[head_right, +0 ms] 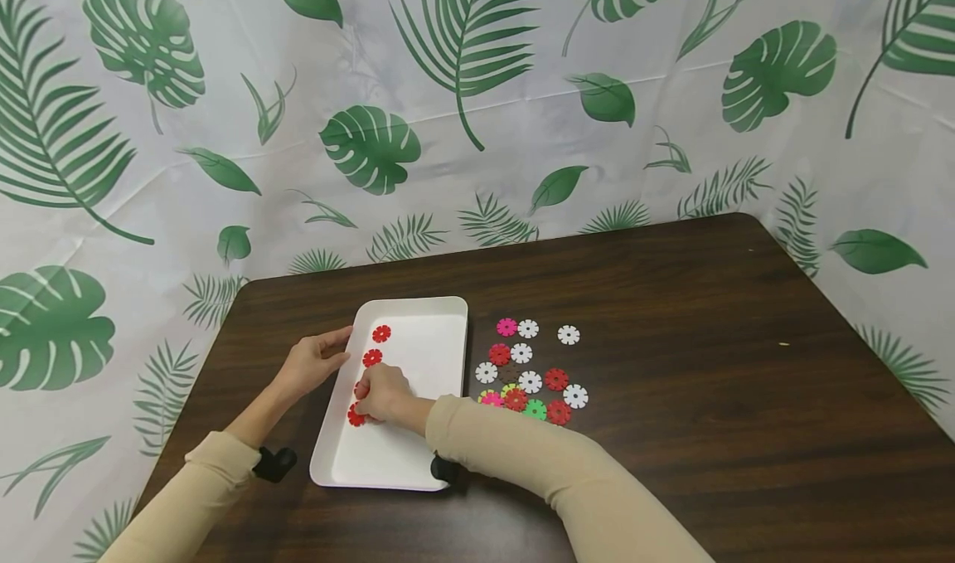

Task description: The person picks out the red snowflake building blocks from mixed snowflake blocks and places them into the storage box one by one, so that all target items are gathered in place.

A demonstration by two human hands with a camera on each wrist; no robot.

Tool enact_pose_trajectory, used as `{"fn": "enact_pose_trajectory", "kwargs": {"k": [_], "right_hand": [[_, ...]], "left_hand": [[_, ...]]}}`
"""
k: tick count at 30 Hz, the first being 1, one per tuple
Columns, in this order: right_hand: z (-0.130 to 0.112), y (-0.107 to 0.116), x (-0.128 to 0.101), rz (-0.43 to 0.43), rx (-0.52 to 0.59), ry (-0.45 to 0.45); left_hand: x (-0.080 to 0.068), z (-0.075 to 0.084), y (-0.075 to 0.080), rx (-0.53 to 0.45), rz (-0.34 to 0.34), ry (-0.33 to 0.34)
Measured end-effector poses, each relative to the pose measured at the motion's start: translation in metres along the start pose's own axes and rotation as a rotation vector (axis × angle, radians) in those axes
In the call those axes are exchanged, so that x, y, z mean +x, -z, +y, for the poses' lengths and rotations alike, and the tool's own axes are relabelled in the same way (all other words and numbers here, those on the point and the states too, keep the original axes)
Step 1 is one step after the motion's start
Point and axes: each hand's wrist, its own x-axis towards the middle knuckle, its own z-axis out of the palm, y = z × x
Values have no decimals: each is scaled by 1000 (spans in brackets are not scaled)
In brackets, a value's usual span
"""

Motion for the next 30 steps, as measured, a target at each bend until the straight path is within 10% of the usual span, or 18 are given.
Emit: {"fn": "enact_pose_trajectory", "kwargs": {"k": [30], "right_hand": [[-8, 44, -29, -13, 187, 63]], "left_hand": [[1, 1, -2, -1, 7, 12]]}}
